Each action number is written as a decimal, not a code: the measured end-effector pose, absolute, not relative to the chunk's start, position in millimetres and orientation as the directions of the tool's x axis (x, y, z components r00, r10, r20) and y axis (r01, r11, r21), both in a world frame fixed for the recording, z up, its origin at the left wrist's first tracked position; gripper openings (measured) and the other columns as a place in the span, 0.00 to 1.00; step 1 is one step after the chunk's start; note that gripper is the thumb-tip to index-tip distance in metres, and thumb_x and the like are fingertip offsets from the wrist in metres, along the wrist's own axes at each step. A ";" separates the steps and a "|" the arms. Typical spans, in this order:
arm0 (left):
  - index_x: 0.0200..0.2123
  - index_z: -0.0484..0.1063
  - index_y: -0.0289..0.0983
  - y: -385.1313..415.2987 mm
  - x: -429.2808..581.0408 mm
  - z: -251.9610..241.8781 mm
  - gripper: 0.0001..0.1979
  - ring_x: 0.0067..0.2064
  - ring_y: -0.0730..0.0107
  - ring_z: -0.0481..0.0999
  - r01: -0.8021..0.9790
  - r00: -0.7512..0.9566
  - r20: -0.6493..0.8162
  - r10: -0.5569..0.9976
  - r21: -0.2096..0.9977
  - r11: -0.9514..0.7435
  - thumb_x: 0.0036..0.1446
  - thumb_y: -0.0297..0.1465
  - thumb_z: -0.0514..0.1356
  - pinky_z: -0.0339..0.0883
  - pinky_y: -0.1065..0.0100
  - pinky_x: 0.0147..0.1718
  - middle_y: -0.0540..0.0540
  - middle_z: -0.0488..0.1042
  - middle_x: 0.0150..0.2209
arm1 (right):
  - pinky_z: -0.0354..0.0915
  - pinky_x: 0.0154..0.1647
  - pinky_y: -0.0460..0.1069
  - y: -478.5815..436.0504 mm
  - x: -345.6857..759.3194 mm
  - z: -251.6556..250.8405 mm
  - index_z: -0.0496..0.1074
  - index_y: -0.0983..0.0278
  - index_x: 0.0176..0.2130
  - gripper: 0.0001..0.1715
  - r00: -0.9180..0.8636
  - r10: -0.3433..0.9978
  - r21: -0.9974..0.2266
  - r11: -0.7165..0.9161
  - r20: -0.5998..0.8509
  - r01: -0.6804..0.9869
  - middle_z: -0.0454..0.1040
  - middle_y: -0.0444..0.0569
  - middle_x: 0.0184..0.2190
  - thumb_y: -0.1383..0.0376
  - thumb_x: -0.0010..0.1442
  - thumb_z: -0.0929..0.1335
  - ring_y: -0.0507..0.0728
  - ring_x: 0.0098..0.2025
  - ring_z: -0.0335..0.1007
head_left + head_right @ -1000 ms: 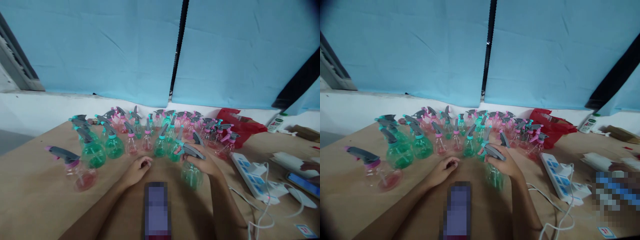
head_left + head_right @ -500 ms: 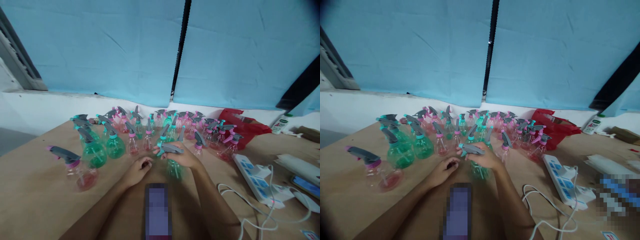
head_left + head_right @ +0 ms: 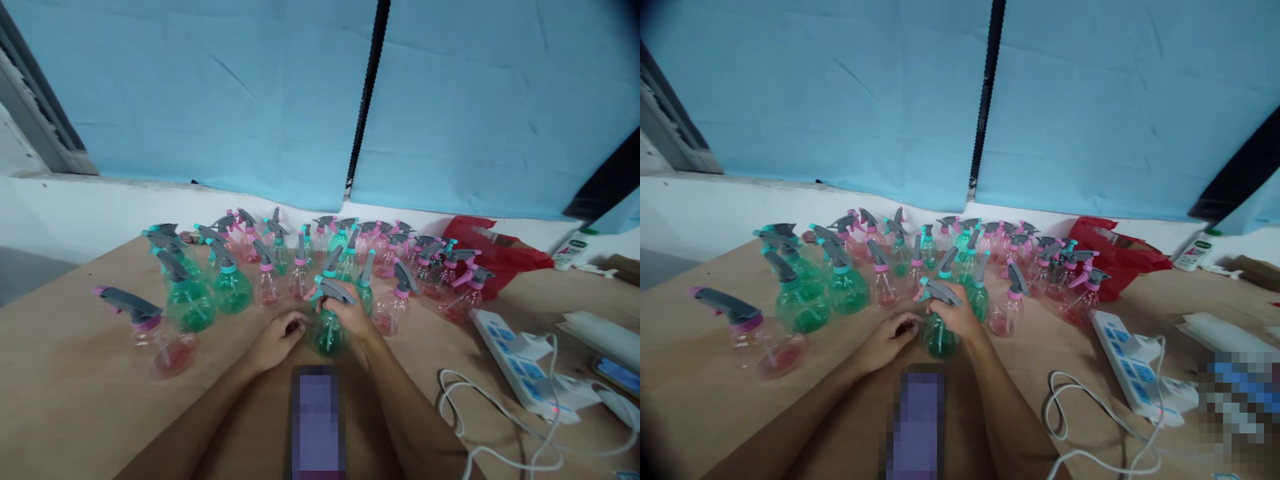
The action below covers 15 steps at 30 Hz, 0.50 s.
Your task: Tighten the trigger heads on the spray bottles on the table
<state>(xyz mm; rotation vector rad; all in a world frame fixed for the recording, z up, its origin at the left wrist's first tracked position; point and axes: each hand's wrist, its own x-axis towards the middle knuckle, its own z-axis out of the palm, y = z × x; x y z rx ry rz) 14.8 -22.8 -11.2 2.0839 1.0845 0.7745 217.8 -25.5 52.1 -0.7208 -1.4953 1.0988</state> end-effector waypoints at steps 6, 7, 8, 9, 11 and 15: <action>0.47 0.75 0.40 -24.2 15.4 -11.4 0.13 0.45 0.62 0.78 0.463 0.476 0.197 0.857 0.772 -0.435 0.66 0.38 0.55 0.70 0.63 0.48 0.46 0.80 0.44 | 0.65 0.32 0.49 -20.9 217.2 50.2 0.74 0.60 0.29 0.11 -0.236 0.883 -0.913 0.385 0.407 -0.133 0.75 0.43 0.26 0.69 0.43 0.64 0.54 0.28 0.69; 0.47 0.75 0.40 -24.6 15.5 -10.9 0.13 0.45 0.62 0.78 0.466 0.474 0.193 0.859 0.773 -0.431 0.66 0.38 0.55 0.70 0.63 0.48 0.46 0.80 0.44 | 0.65 0.33 0.49 -20.8 218.0 50.1 0.75 0.60 0.30 0.12 -0.241 0.875 -0.907 0.404 0.420 -0.116 0.76 0.44 0.28 0.69 0.44 0.64 0.54 0.28 0.69; 0.47 0.75 0.40 -25.0 15.6 -10.4 0.13 0.45 0.62 0.78 0.470 0.473 0.188 0.861 0.772 -0.427 0.66 0.38 0.55 0.70 0.62 0.47 0.46 0.80 0.44 | 0.65 0.34 0.49 -21.0 218.8 50.1 0.76 0.60 0.32 0.14 -0.248 0.867 -0.902 0.422 0.432 -0.094 0.76 0.44 0.29 0.69 0.44 0.64 0.54 0.29 0.69; 0.47 0.75 0.41 -25.3 15.7 -10.0 0.13 0.45 0.62 0.78 0.474 0.472 0.185 0.862 0.771 -0.425 0.66 0.38 0.55 0.70 0.62 0.47 0.46 0.80 0.44 | 0.65 0.35 0.49 -21.2 219.4 50.3 0.77 0.60 0.33 0.15 -0.254 0.861 -0.897 0.437 0.440 -0.074 0.77 0.44 0.30 0.69 0.45 0.64 0.54 0.29 0.69; 0.47 0.75 0.41 -25.6 15.7 -9.6 0.13 0.45 0.62 0.78 0.477 0.474 0.184 0.861 0.768 -0.427 0.66 0.38 0.55 0.70 0.62 0.47 0.46 0.80 0.44 | 0.65 0.35 0.49 -21.9 219.5 50.7 0.77 0.60 0.33 0.15 -0.264 0.857 -0.894 0.445 0.443 -0.054 0.77 0.44 0.31 0.69 0.45 0.64 0.54 0.29 0.69; 0.47 0.76 0.41 -25.0 15.5 -10.3 0.13 0.45 0.61 0.77 0.466 0.483 0.203 0.852 0.764 -0.446 0.66 0.38 0.56 0.70 0.61 0.48 0.46 0.80 0.44 | 0.66 0.33 0.49 -23.3 216.4 52.0 0.75 0.60 0.29 0.11 -0.265 0.874 -0.914 0.391 0.406 -0.112 0.76 0.44 0.28 0.69 0.44 0.64 0.55 0.30 0.69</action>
